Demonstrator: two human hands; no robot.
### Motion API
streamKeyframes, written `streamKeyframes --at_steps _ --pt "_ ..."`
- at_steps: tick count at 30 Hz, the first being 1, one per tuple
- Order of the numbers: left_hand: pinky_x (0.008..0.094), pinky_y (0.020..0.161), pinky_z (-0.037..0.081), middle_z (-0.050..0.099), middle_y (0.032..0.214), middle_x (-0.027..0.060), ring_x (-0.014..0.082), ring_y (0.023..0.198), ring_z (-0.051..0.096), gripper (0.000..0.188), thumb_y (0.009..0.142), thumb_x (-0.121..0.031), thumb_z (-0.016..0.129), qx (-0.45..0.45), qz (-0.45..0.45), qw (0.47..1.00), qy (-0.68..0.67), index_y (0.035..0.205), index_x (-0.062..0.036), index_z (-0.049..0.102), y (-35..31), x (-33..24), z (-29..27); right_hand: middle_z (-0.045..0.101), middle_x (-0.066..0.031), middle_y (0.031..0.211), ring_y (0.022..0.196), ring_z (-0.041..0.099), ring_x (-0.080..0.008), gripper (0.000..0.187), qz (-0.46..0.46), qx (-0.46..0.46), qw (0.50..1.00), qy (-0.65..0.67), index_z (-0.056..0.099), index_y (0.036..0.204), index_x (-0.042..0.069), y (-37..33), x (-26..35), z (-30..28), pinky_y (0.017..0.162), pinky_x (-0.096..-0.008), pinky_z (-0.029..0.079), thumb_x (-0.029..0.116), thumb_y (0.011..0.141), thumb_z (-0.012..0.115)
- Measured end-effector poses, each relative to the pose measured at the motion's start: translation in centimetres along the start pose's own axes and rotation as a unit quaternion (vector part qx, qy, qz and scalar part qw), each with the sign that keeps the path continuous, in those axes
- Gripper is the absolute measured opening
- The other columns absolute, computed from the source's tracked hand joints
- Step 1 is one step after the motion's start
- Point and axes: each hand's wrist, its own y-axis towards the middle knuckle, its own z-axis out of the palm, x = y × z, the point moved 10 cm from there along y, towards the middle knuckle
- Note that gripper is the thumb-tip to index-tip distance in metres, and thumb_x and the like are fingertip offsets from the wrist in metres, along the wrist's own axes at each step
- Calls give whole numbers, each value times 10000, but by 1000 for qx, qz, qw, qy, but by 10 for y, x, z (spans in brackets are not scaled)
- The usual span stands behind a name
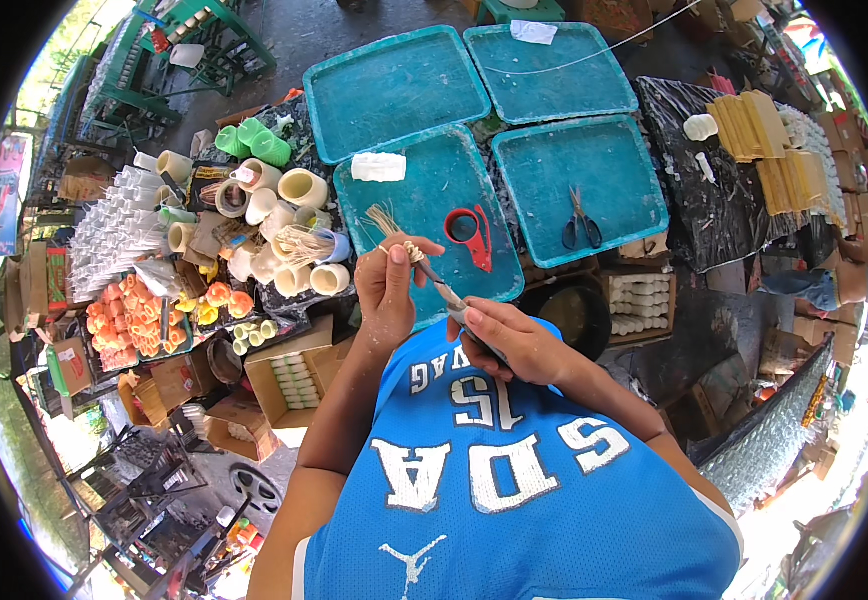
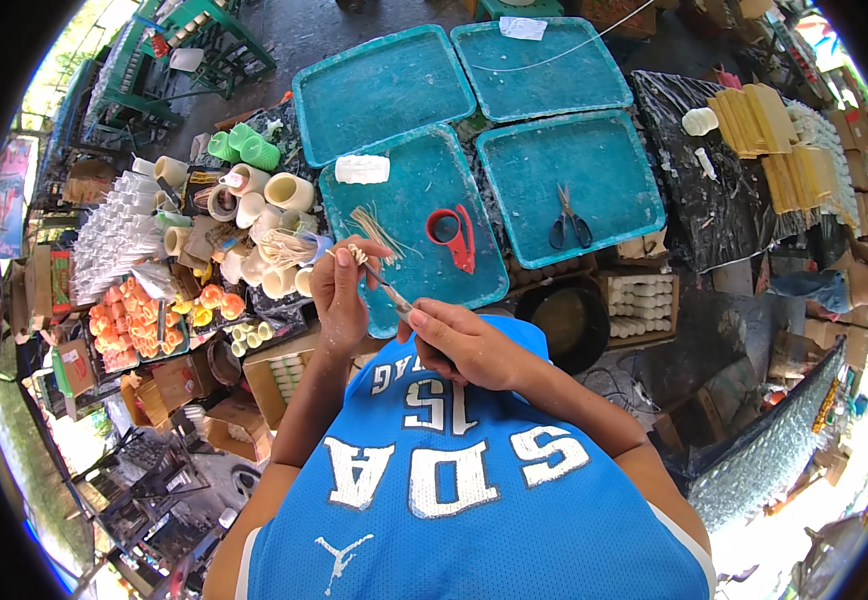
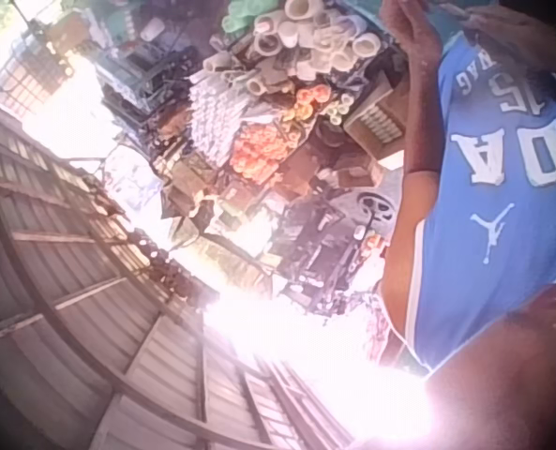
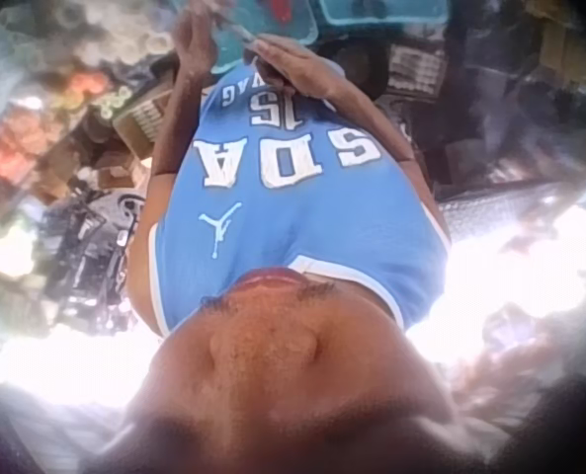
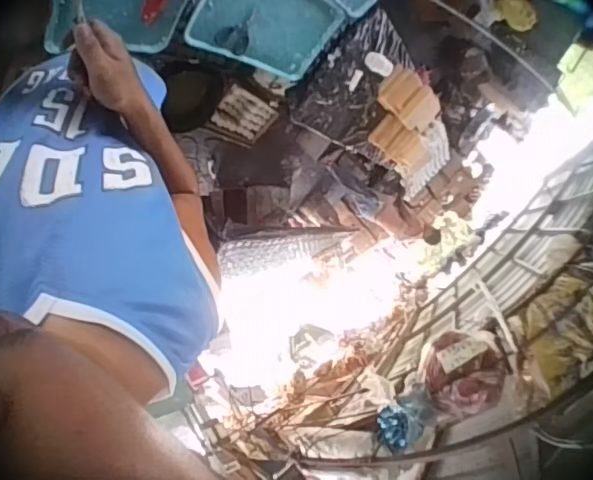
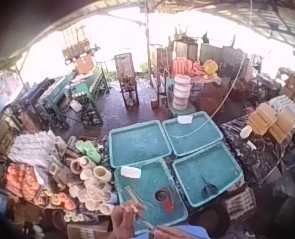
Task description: The person gathers thin sticks and white cylindrical foam pieces, then uses a knife to trim the sticks and a red tape dispenser to apply tape. The person inserts the trimmed sticks into the foam pieces and places the assembled units into a tray.
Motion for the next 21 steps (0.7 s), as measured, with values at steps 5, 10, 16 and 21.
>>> streamKeyframes --at_steps 5,10,16,21 --pt "257 584 449 772 948 138 98 655 586 501 1187 -259 424 -9 -11 1000 -9 862 31 671 -2 3 -2 466 24 687 543 424 -52 506 4 -3 1000 -8 596 1158 47 -1 -4 0 474 -230 378 505 1184 381" --pt "260 597 456 718 863 88 99 670 593 469 1179 -269 446 26 -11 1000 0 982 39 740 -2 1 1 470 21 684 537 427 -56 508 3 -8 1000 -13 598 1156 42 -2 -7 -2 473 -231 384 500 1184 380" --pt "261 609 455 658 799 48 89 681 585 428 1169 -275 471 30 -4 1000 6 1136 35 764 -4 -4 6 474 8 688 536 431 -61 511 15 -10 1000 -1 582 1161 40 -4 -5 -2 469 -235 383 499 1188 360" --pt "256 618 458 677 828 58 89 695 590 408 1168 -261 474 24 -1 1000 18 1172 42 748 -6 -3 5 469 -2 702 540 395 -66 515 14 -8 1000 5 568 1187 43 -5 -6 1 467 -237 355 492 1192 317"
